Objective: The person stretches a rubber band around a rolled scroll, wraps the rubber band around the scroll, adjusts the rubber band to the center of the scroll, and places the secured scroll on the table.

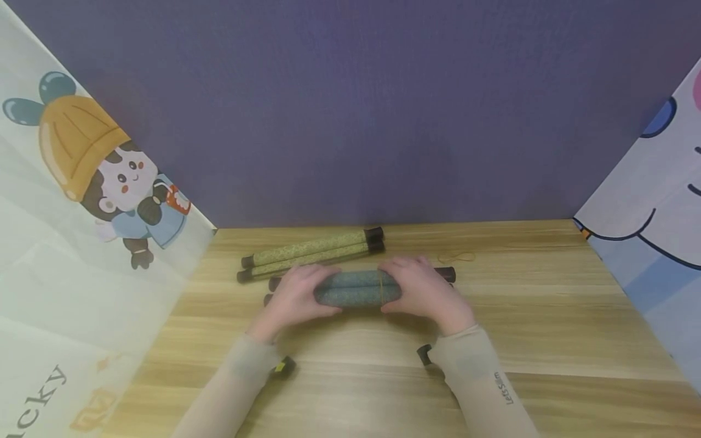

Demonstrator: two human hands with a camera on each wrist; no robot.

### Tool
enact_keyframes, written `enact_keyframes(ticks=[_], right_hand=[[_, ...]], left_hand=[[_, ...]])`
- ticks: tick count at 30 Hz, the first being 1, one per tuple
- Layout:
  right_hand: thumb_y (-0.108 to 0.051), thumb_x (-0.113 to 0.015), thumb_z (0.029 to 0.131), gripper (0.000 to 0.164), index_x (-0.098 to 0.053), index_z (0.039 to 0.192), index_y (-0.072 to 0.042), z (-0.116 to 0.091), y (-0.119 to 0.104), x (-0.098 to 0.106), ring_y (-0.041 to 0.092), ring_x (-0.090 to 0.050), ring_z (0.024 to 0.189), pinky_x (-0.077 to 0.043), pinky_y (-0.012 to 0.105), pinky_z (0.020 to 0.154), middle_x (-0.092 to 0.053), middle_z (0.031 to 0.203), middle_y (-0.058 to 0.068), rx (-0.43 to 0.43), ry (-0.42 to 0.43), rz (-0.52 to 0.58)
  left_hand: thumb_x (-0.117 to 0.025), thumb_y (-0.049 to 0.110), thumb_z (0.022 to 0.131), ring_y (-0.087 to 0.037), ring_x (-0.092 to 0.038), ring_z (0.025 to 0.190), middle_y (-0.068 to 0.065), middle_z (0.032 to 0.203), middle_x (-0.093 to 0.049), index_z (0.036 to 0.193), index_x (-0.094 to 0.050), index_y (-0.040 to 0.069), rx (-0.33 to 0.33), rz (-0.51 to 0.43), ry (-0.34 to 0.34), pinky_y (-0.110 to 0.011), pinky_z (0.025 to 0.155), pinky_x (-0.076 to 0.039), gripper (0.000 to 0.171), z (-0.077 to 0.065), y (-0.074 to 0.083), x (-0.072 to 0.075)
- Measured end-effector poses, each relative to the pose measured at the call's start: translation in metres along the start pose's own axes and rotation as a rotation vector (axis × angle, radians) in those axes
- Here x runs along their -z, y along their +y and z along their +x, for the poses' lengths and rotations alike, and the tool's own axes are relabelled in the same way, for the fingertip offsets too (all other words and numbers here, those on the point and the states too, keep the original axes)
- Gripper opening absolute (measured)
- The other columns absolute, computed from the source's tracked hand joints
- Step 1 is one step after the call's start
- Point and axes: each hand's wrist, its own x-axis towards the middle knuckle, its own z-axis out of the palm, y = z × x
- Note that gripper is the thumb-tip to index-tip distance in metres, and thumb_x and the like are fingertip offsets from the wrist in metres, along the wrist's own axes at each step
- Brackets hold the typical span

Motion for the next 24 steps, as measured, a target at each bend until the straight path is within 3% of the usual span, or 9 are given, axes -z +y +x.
enact_keyframes(ticks=[14, 19, 24], right_hand=[[-0.046, -0.100, 0.078, 0.090, -0.065, 0.149, -0.004, 0.008, -0.009, -0.012, 0.037, -0.067, 0.131, -0.043, 0.072, 0.113, -0.069, 0.145, 0.017, 0.030, 0.042, -0.027], [-0.050, -0.098, 0.079, 0.093, -0.063, 0.151, -0.003, 0.014, -0.023, -0.022, 0.038, -0.066, 0.134, -0.041, 0.072, 0.116, -0.069, 0.147, 0.015, 0.108, 0.044, 0.012], [-0.051, -0.101, 0.072, 0.099, -0.063, 0.151, -0.003, 0.014, -0.029, -0.023, 0.036, -0.066, 0.134, -0.042, 0.069, 0.117, -0.069, 0.147, 0.014, 0.093, 0.062, -0.008]], left_hand=[[-0.103, 0.051, 0.070, -0.025, -0.074, 0.113, -0.006, 0.130, -0.076, 0.143, -0.072, 0.020, -0.008, -0.002, 0.035, -0.056, 0.098, -0.057, 0.085, 0.001, 0.004, -0.003], [-0.100, 0.055, 0.074, -0.025, -0.073, 0.115, -0.004, 0.131, -0.076, 0.144, -0.070, 0.022, -0.025, -0.016, -0.002, -0.053, 0.096, -0.057, 0.083, 0.002, 0.007, -0.005], [-0.100, 0.056, 0.074, -0.025, -0.073, 0.116, -0.005, 0.132, -0.075, 0.144, -0.070, 0.023, -0.014, -0.021, -0.016, -0.059, 0.100, -0.057, 0.083, 0.001, 0.007, -0.007]])
